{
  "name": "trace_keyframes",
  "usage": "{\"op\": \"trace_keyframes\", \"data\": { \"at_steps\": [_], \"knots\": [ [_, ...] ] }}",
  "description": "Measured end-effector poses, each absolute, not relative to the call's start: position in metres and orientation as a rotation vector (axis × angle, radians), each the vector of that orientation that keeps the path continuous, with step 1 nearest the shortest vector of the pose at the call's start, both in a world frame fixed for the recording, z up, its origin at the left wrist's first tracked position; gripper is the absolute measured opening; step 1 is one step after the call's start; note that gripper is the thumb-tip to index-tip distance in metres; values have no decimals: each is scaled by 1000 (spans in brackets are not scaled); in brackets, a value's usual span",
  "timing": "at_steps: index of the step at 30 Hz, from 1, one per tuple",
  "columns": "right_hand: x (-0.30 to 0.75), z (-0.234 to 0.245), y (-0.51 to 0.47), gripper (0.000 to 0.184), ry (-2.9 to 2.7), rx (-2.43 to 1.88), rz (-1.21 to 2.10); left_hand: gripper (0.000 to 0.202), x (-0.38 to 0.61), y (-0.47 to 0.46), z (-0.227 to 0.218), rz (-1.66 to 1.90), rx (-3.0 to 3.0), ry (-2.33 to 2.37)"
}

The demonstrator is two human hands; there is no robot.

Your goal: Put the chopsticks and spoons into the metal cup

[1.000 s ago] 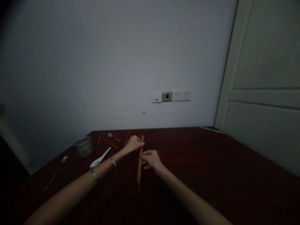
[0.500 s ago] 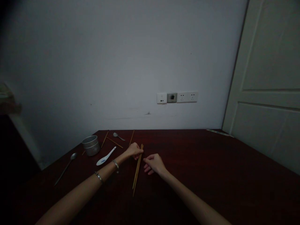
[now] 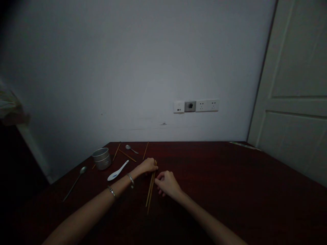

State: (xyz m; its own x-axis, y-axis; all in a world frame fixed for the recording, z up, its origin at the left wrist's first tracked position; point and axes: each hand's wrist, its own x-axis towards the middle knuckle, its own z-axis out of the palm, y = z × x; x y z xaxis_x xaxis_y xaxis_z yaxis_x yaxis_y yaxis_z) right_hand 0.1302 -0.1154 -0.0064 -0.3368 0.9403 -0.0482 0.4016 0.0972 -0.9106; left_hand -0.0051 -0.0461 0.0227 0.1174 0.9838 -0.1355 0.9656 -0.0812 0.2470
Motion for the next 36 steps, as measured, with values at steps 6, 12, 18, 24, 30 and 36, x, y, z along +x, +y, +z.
{"op": "trace_keyframes", "data": {
  "at_steps": [6,12,18,24,30,36],
  "knots": [
    [126,-10,-114,18,-1966,-1237,1084,27,-5,-49,25,69,2149,1911],
    [119,-14,-110,15,-2011,-1221,1035,25,-10,-45,17,132,2077,1823],
    [116,-15,-106,17,-2022,-1191,1061,24,-8,-49,21,139,2066,1851],
    [115,-13,-101,17,-2024,-1244,1112,26,-6,-55,29,75,2068,1843],
    [114,-5,-90,19,-2021,-1260,1128,29,-10,-52,37,59,2139,1893],
    [108,6,-73,19,-2017,-1202,1115,32,-32,-43,75,192,2205,2079]
  ]
}}
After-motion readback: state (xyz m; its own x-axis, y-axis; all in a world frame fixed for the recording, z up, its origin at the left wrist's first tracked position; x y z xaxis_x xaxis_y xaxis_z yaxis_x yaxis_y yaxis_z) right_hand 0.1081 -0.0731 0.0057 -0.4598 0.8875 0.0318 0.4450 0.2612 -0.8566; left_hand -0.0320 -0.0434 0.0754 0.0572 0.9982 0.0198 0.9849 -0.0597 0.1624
